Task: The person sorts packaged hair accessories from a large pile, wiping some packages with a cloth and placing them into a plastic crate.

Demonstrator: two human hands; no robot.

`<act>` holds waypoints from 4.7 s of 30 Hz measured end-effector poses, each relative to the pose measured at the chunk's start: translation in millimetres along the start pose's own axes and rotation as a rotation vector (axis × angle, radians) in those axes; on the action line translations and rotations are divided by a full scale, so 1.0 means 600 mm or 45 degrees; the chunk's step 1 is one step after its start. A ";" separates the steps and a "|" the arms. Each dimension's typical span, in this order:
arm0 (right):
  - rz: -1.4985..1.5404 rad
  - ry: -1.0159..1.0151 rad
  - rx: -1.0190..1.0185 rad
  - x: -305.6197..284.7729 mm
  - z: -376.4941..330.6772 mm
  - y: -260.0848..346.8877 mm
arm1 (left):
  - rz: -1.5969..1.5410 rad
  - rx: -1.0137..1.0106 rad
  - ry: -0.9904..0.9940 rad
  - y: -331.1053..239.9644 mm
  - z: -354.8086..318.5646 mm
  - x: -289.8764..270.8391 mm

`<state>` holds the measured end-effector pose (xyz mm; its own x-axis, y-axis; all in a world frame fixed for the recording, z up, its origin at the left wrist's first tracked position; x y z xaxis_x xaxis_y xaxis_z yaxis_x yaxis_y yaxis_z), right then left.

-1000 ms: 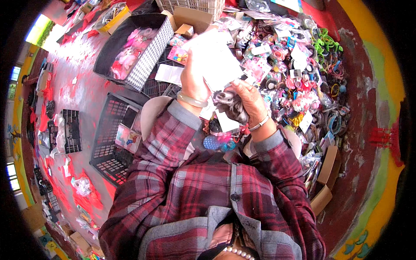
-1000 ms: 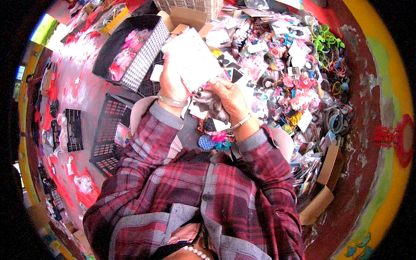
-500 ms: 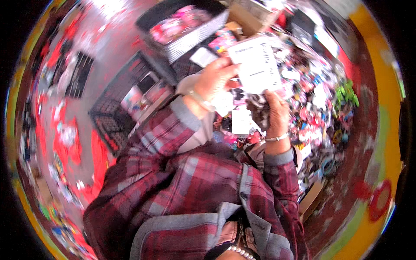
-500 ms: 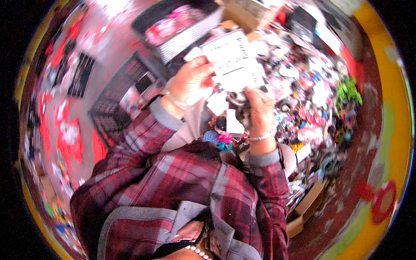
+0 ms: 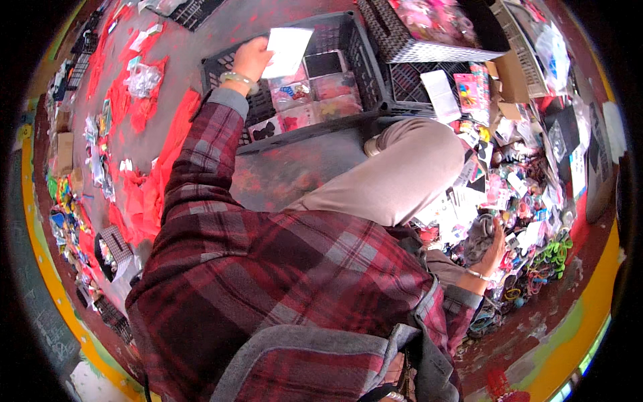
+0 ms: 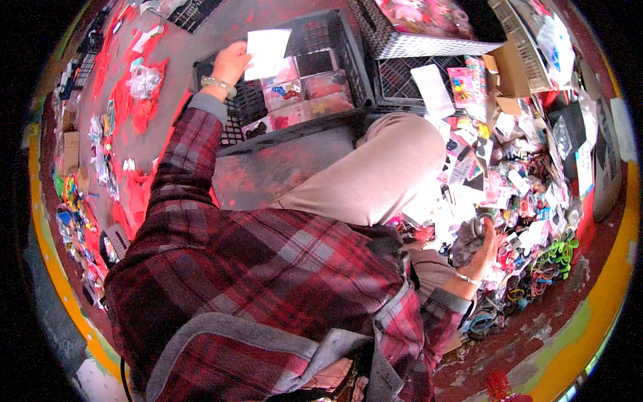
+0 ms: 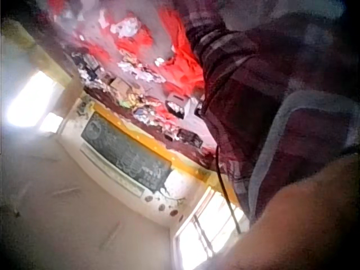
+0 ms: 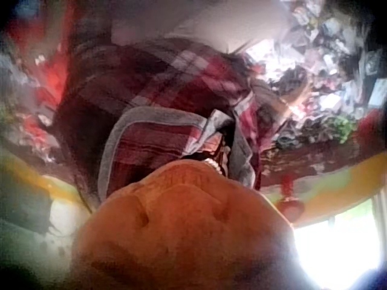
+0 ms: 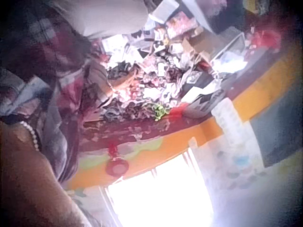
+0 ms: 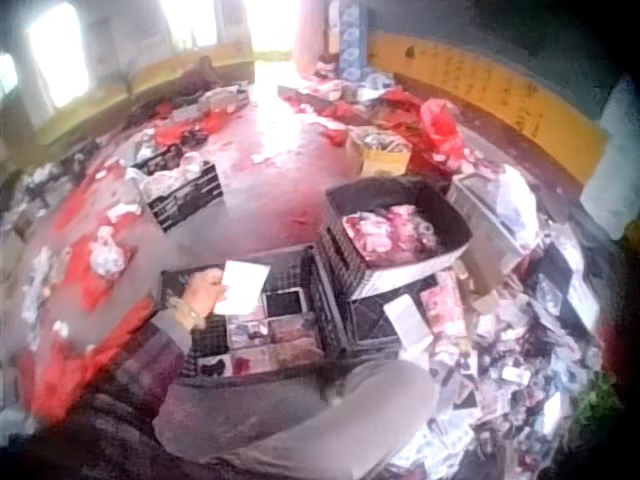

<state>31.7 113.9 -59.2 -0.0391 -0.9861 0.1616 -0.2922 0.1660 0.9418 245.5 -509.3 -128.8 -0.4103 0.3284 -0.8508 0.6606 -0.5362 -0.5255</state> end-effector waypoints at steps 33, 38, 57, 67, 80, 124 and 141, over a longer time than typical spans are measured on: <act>-0.147 -0.139 0.434 0.039 0.067 -0.124 | 0.884 -0.224 0.536 0.355 -0.057 0.312; -0.218 -0.121 0.477 0.025 0.072 -0.129 | 0.963 -0.286 0.652 0.441 -0.054 0.374; -0.335 -0.129 0.366 0.074 0.045 -0.105 | 1.098 -0.485 0.532 0.427 -0.049 0.390; -0.308 -0.104 0.242 -0.048 0.060 -0.087 | 0.909 -0.306 0.498 0.313 -0.022 0.319; 0.506 -0.116 0.237 -0.087 0.094 0.030 | -0.320 1.001 -0.481 -0.484 -0.100 -0.007; 1.376 -0.403 0.203 -0.169 0.101 0.104 | -0.365 -0.904 1.358 -0.468 -0.318 1.079; 1.490 -0.106 0.229 -0.179 0.088 0.087 | -0.487 -0.258 1.698 -0.521 -0.409 0.874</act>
<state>-30.0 227.6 -43.0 -0.4318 -0.2344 0.8710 -0.1671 0.9697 0.1781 -21.8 21.2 -411.5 0.2399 0.9699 0.0409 0.7701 -0.1645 -0.6163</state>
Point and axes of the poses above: each hand's wrist, its own z-axis towards the middle knuckle, its own x-axis out of the palm, y = z × x, the point moved 5 cm from there along z, towards the middle knuckle, and after that the axes turned 15 degrees about z, right-handed, at the moved point
